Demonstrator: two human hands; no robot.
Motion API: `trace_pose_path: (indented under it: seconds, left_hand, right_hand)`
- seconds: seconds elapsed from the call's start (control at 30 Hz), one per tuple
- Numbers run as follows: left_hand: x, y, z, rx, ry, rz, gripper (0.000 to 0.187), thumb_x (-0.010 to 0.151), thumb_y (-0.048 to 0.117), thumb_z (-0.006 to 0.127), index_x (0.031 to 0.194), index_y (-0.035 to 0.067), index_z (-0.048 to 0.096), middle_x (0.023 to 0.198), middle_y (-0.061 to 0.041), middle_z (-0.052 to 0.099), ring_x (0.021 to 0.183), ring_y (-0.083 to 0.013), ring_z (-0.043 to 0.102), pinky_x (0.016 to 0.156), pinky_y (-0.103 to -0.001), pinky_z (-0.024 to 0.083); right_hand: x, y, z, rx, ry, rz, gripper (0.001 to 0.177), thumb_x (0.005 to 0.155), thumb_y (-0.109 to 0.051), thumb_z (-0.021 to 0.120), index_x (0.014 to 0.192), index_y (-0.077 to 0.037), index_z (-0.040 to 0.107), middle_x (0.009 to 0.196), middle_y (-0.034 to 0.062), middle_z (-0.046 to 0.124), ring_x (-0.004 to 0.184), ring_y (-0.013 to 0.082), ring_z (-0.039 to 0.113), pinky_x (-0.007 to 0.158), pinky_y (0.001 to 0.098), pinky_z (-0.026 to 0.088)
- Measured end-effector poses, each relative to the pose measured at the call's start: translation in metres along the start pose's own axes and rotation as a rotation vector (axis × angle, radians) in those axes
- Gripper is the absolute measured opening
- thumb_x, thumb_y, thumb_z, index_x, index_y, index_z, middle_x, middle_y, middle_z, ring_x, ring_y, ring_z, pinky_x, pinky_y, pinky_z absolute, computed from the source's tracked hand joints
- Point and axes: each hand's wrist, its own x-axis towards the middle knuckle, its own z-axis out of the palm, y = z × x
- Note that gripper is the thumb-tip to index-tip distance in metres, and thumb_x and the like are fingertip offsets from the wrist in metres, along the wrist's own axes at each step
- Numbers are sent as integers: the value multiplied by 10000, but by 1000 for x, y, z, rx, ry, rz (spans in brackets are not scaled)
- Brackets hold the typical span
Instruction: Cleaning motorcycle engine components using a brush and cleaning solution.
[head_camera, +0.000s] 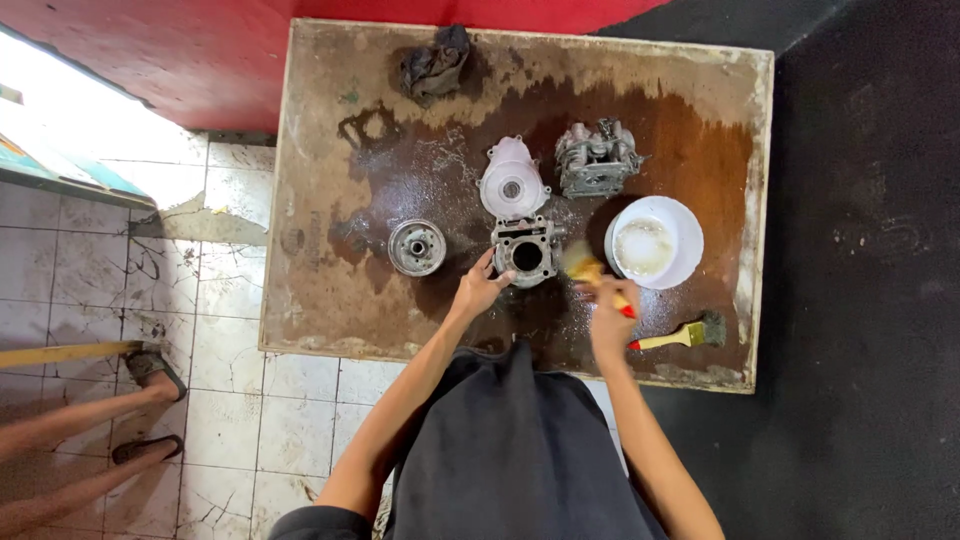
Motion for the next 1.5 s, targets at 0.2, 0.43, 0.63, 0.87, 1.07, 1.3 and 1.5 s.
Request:
trace_pose_path:
  seconds: [0.2, 0.43, 0.63, 0.87, 1.07, 1.3, 1.5]
  left_hand:
    - [6, -10, 1, 17, -15, 60, 890, 873, 422, 746, 1587, 98, 324, 1492, -222, 544, 1430, -342, 471, 1131, -455, 427]
    - [-2, 2, -1, 102, -1, 35, 887, 878, 443, 725, 1603, 132, 320, 1435, -259, 587, 1383, -336, 542, 1129, -420, 437]
    - [15, -16, -3, 179, -50, 51, 900, 909, 455, 718, 1611, 110, 273, 1429, -284, 550, 1387, -362, 510, 1130, -420, 413]
    - [18, -27, -2, 52, -94, 89, 836, 963, 359, 685, 1617, 99, 234, 1442, -193, 596, 1334, -242, 578, 1105, -327, 418]
    - [37, -54, 1, 5, -160, 86, 848, 962, 296, 669, 1629, 94, 185, 1397, -126, 659, 1219, -180, 628, 1049, -288, 446]
    - [85, -135, 14, 200, -118, 146, 724, 995, 180, 669, 1636, 72, 350, 1457, -195, 610, 1318, -252, 583, 1128, -363, 406]
    - [13, -17, -7, 203, -77, 28, 788, 991, 319, 702, 1631, 123, 286, 1400, -167, 623, 1269, -250, 591, 1068, -359, 455]
  right_hand:
    - [-33, -4, 16, -92, -229, 135, 137, 1061, -83, 533, 979, 15, 583, 872, 232, 756, 755, 266, 754, 656, 336, 613]
    - [-29, -5, 25, -122, -189, -18, 140, 1067, -62, 493, 960, 19, 533, 926, 213, 762, 844, 243, 797, 748, 330, 673]
    - [-7, -21, 14, -4, -89, 9, 99, 1080, -27, 503, 995, 16, 527, 990, 207, 731, 900, 254, 770, 739, 321, 651]
    - [-5, -48, 25, -278, -425, -73, 128, 1018, -41, 571, 909, 11, 612, 896, 134, 723, 841, 212, 787, 674, 310, 657]
    - [9, -54, 48, -546, -706, -302, 118, 974, -91, 695, 920, 9, 662, 823, 112, 684, 774, 179, 710, 652, 323, 525]
    - [33, -26, 72, -697, -996, -294, 207, 1034, -138, 661, 863, -23, 669, 756, 111, 637, 681, 217, 605, 624, 343, 500]
    - [46, -50, 74, -573, -618, -407, 189, 1035, -130, 671, 941, 28, 625, 803, 125, 604, 708, 208, 570, 663, 357, 501]
